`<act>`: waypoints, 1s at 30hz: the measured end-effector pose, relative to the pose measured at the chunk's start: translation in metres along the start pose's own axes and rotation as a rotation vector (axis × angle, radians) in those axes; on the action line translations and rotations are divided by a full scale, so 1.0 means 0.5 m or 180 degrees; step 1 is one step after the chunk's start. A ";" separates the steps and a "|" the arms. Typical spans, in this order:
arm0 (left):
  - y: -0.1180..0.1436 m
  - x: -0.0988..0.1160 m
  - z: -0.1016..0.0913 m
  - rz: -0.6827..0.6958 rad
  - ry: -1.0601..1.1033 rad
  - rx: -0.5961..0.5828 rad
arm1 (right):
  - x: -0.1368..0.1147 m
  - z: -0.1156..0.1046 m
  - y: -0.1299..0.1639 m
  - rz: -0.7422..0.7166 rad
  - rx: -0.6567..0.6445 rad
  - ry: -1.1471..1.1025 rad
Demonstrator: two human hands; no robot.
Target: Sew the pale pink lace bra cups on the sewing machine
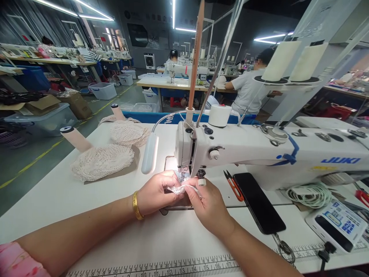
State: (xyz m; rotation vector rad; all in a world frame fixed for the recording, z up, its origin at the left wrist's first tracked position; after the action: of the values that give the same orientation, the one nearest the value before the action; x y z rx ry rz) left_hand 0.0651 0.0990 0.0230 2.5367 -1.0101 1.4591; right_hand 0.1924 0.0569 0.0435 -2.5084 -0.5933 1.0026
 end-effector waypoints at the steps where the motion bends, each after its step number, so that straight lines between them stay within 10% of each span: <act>1: 0.006 0.015 0.003 0.0226 -0.0147 -0.0031 | -0.011 0.005 0.002 -0.0176 -0.0128 0.0028; 7: 0.069 0.097 0.029 0.1487 -0.1360 0.0030 | -0.060 0.049 0.035 -0.1070 -0.1046 0.0302; 30: 0.021 0.050 0.030 0.1215 -0.1715 0.0069 | 0.002 0.037 0.008 -0.0877 -0.0592 0.1113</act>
State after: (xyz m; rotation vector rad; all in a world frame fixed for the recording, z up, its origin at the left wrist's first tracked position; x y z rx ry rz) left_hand 0.0793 0.0728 0.0317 2.9455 -1.6268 0.8317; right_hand 0.1807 0.0573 0.0283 -2.5801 -0.9207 0.4135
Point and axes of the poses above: each hand's wrist, its own y-axis away from the middle knuckle, its own z-axis out of the palm, x = y × z, the point moved 10 cm from there along -y, towards the middle knuckle, and after that the axes turned 1 degree about x, right-handed, at the moved point
